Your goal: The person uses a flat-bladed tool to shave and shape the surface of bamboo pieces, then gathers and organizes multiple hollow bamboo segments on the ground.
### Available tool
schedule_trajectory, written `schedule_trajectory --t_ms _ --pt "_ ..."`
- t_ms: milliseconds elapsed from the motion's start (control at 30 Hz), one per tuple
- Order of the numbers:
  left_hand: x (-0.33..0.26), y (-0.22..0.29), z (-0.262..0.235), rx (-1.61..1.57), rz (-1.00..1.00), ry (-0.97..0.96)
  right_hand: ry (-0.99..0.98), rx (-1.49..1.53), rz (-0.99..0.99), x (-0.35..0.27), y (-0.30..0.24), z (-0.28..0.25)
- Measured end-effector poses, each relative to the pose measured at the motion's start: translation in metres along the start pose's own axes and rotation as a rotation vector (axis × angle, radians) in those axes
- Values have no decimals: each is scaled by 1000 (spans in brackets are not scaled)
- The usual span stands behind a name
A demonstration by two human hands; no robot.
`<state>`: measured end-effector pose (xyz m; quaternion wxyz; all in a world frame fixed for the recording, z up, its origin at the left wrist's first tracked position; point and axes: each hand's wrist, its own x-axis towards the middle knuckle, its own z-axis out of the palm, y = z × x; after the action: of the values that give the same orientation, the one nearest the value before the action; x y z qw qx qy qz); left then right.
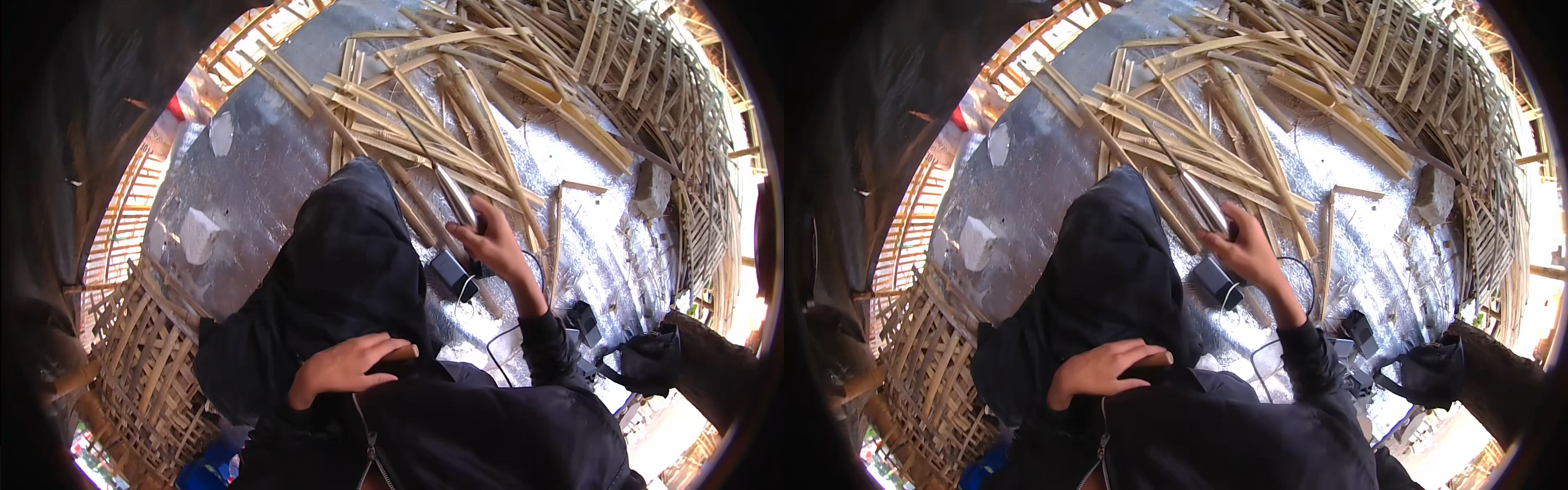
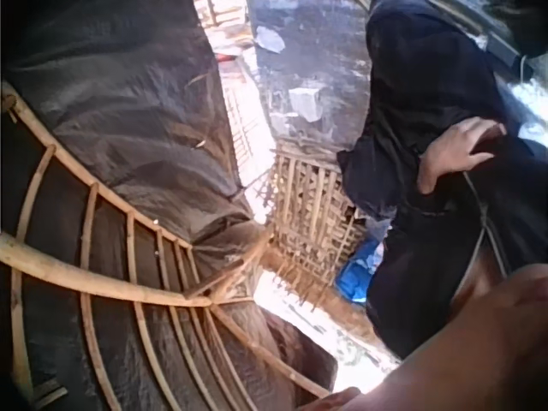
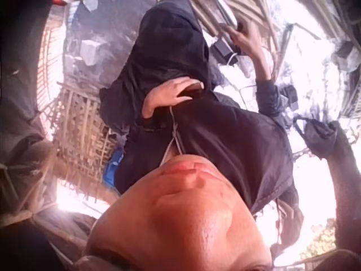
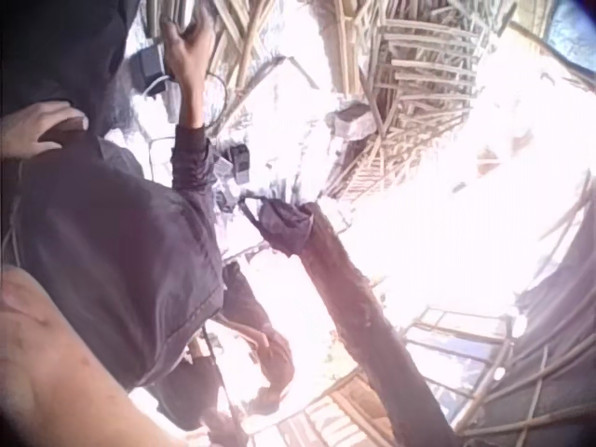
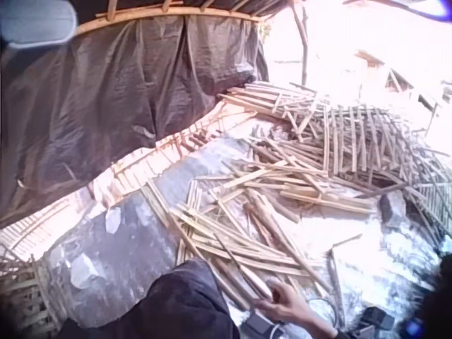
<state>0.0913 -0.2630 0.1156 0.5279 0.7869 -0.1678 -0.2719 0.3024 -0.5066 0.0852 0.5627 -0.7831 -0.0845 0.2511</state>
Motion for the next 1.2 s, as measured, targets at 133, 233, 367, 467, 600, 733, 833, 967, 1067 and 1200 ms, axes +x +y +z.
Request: schedule_trajectory --t_ms 133,233,367,467,600,733,833,967,1067,1200 --pt "-21 1 42 100 -208 18 23 -279 -67 -12 40 -1" --pt "-36 22 19 8 -178 243 133 -466 -117 -21 56 -17" --pt "-91 46 -8 -281 -138 752 286 -478 -141 -49 70 -51" --pt "-117 50 -40 -198 107 1001 392 -523 -105 -87 76 -61" --pt "-142 52 -91 -62 171 1079 509 -521 -11 -138 105 -54" --pt "-148 26 -161 180 98 1133 491 -599 8 -156 135 -37" --pt "-114 -19 -204 503 102 1134 504 -656 -83 -157 140 -34" --pt "-69 -82 -228 617 8 968 412 -660 -152 -143 122 -40" --pt "-43 -116 -219 510 -98 885 323 -755 -105 -116 99 -40" --pt "-34 -192 -216 464 -176 870 206 -792 -91 -54 108 -39"
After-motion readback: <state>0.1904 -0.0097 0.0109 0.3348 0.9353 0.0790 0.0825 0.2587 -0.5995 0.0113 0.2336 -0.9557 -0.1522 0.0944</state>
